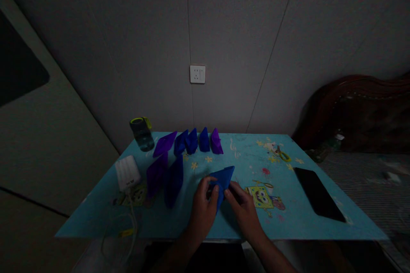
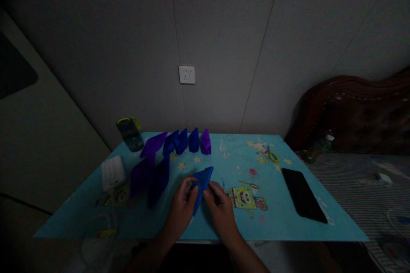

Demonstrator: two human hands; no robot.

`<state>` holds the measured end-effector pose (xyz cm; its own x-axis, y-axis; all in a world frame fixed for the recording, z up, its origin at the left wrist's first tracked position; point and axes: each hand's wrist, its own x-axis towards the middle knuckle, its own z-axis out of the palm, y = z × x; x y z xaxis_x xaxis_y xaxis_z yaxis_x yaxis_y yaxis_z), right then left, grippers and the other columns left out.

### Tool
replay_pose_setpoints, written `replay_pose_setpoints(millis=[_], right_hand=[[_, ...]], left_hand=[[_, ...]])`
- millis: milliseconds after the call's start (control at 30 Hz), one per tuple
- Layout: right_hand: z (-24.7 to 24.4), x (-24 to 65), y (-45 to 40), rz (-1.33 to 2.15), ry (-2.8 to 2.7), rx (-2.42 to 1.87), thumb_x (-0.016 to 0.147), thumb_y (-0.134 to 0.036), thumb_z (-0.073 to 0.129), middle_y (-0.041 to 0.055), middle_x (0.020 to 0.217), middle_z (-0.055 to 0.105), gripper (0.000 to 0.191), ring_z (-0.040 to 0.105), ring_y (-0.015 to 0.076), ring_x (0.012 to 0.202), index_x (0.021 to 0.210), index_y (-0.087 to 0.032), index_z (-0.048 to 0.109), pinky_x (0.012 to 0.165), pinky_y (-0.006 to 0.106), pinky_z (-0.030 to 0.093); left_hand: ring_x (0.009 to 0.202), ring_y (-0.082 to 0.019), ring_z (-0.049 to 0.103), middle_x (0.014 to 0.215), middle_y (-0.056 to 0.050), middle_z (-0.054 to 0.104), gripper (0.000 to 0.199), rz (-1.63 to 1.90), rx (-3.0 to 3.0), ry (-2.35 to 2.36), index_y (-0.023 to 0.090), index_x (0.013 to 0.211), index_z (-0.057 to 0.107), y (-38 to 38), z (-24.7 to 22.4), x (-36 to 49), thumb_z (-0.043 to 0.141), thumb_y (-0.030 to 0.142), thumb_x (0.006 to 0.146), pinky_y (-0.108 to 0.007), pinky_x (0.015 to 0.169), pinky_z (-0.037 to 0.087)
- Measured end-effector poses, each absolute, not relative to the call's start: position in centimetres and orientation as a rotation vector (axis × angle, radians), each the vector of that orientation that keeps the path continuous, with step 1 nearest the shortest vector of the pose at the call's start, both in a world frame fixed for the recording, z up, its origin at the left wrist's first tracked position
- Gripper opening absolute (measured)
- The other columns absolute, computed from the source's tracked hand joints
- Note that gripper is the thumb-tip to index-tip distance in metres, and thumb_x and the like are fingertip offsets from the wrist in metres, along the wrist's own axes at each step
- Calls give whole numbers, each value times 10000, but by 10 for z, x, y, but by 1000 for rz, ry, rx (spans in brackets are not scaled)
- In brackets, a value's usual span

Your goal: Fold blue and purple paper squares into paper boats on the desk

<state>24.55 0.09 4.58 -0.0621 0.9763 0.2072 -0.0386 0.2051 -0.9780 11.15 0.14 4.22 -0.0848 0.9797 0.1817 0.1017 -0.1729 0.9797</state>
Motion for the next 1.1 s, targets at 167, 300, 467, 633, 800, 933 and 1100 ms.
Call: replay_pose_setpoints(millis=[167,300,467,633,800,933,1100], right_hand=[[48,252,5,1077,-1335,-993,852,-414,675,71,1139,708,334,641,245,1050,1144,-261,724,959,379,492],[51,260,9,1151,-1380,-972,842,-409,687,75,1131,713,318,644,251,1061,1119,-262,739,981,402,485],[49,261,6,1078,-1443,-1026,856,-389,674,79,1131,711,326,650,239,1048,1147,-248,718,958,379,505],[45,262,1,949,-1436,-1144,903,-370,606,91,1190,685,421,652,229,1056,1302,-236,597,901,360,543],[43,270,4,770,-1514,-1103,903,-291,576,89,1137,683,317,653,226,1023,1208,-262,658,847,352,555],[41,272,4,608,-1578,-1025,887,-207,557,78,1127,658,260,635,224,1054,1018,-305,758,869,359,540],[39,272,2,508,-1538,-998,855,-159,571,69,1102,646,289,639,222,1025,931,-335,786,833,371,553]], left_hand=[[1071,-226,628,1155,-108,649,352,1206,1564,1196,215,1186,481,-1,43,107,610,281,865,-406,957,484],[979,-229,642,1110,-89,651,454,1097,1640,1234,224,1157,486,-2,44,100,712,247,763,-401,887,507],[848,-185,640,1003,-65,660,434,1053,1600,1184,208,1158,462,1,43,97,668,196,776,-354,797,522],[900,-180,655,1072,-84,656,431,1100,1467,1047,205,1199,430,0,45,92,628,192,816,-350,852,521],[1047,-230,649,1274,-138,609,501,1119,1342,942,203,1345,397,-3,48,86,572,244,878,-378,912,507],[1214,-293,567,1305,-145,612,527,1194,1133,929,183,1358,487,-3,36,87,596,351,870,-430,1006,459],[1092,-316,641,1222,-149,666,569,1213,683,768,159,1236,614,-6,24,93,722,431,748,-521,982,463]])
